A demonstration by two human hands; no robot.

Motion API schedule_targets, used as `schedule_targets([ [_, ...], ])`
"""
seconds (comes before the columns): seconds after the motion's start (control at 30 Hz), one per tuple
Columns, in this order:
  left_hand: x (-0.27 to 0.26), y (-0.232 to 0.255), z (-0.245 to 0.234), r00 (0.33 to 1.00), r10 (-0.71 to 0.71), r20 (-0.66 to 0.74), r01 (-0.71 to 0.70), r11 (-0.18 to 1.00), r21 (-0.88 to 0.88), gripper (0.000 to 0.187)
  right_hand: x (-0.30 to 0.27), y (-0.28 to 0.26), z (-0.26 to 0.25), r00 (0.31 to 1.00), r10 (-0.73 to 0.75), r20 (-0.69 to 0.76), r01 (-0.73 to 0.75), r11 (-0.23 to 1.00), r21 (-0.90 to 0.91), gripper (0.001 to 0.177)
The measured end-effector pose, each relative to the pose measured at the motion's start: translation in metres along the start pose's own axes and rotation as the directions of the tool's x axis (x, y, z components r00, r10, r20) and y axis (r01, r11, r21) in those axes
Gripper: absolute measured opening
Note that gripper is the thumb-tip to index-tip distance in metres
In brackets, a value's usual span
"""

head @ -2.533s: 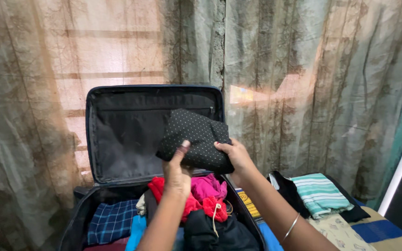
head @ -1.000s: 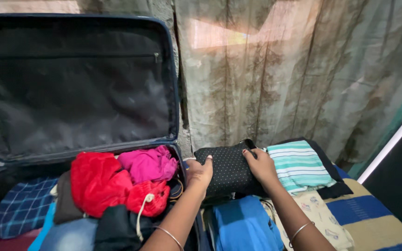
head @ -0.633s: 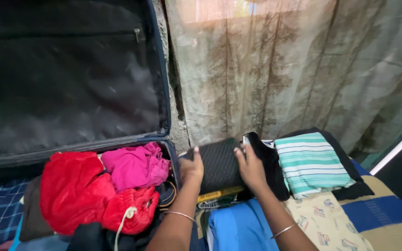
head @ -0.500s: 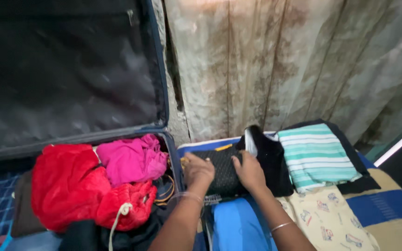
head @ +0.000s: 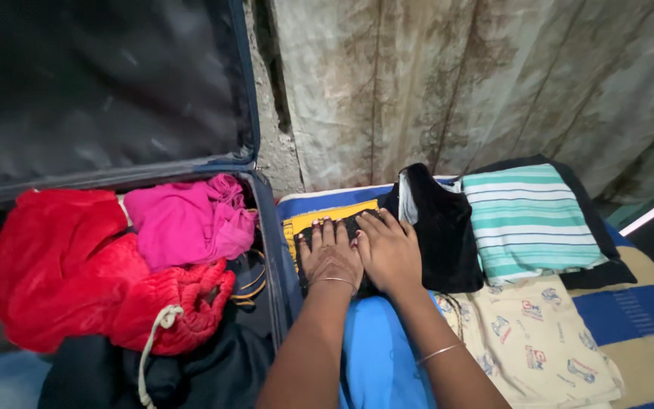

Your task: The person folds several pieces of clothing including a black top, a red garment, a pink top, a navy shirt, and denim shorts by hand, placing each folded item onto a pile on a bed next to a suitcase.

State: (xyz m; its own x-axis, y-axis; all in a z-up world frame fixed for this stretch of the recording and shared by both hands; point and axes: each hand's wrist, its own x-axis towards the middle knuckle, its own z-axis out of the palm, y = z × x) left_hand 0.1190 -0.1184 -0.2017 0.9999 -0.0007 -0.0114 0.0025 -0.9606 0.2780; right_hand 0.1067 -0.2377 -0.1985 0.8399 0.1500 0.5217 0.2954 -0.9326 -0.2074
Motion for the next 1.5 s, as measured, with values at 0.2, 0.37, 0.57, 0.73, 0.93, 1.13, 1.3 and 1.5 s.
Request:
schedule_targets([
  [0.2,-0.004,0.002,-0.006,0.997,-0.016,0.074,0.012,0.998,0.062,0.063,-0.004,0.006,0.013,1.0,-0.003,0.03,0.005,0.998,-0.055,0.045],
  [0.37,-0.009,0.008,-0.021,0.979,-0.039,0.202,0.016,0.993,0.116,0.065,-0.005,0.005,0.014,0.997,0.011,0.079,-0.004,0.996,-0.092,0.051],
  [0.57,-0.03,0.007,-0.059,0.965,0.035,0.259,-0.044,0.999,0.028,0.055,0.005,0.0,-0.008,0.972,0.124,0.2,-0.123,0.992,-0.019,0.051],
  [0.73,-0.041,-0.009,-0.113,0.955,0.208,-0.211,-0.272,0.895,-0.353,0.035,0.027,-0.011,-0.038,0.948,0.303,0.095,-0.316,0.872,0.374,0.031],
  [0.93,-0.071,-0.042,-0.195,0.87,0.197,-0.453,-0.393,0.83,-0.395,0.023,0.079,-0.056,-0.071,0.94,0.311,0.141,-0.281,0.471,0.836,0.029],
  [1.13,-0.095,-0.138,-0.239,0.844,0.216,-0.491,-0.411,0.848,-0.334,0.023,0.074,-0.166,-0.077,0.921,0.167,0.352,-0.389,0.35,0.852,0.025],
  [1.3,-0.125,-0.22,-0.238,0.935,0.351,-0.046,-0.349,0.936,0.057,0.038,0.038,-0.223,-0.059,0.864,0.067,0.498,-0.425,0.626,0.654,0.03],
  [1.5,-0.137,-0.228,-0.23,0.93,0.352,0.105,-0.366,0.911,0.19,0.048,0.016,-0.233,-0.055,0.803,0.105,0.586,-0.266,0.944,0.195,0.053],
])
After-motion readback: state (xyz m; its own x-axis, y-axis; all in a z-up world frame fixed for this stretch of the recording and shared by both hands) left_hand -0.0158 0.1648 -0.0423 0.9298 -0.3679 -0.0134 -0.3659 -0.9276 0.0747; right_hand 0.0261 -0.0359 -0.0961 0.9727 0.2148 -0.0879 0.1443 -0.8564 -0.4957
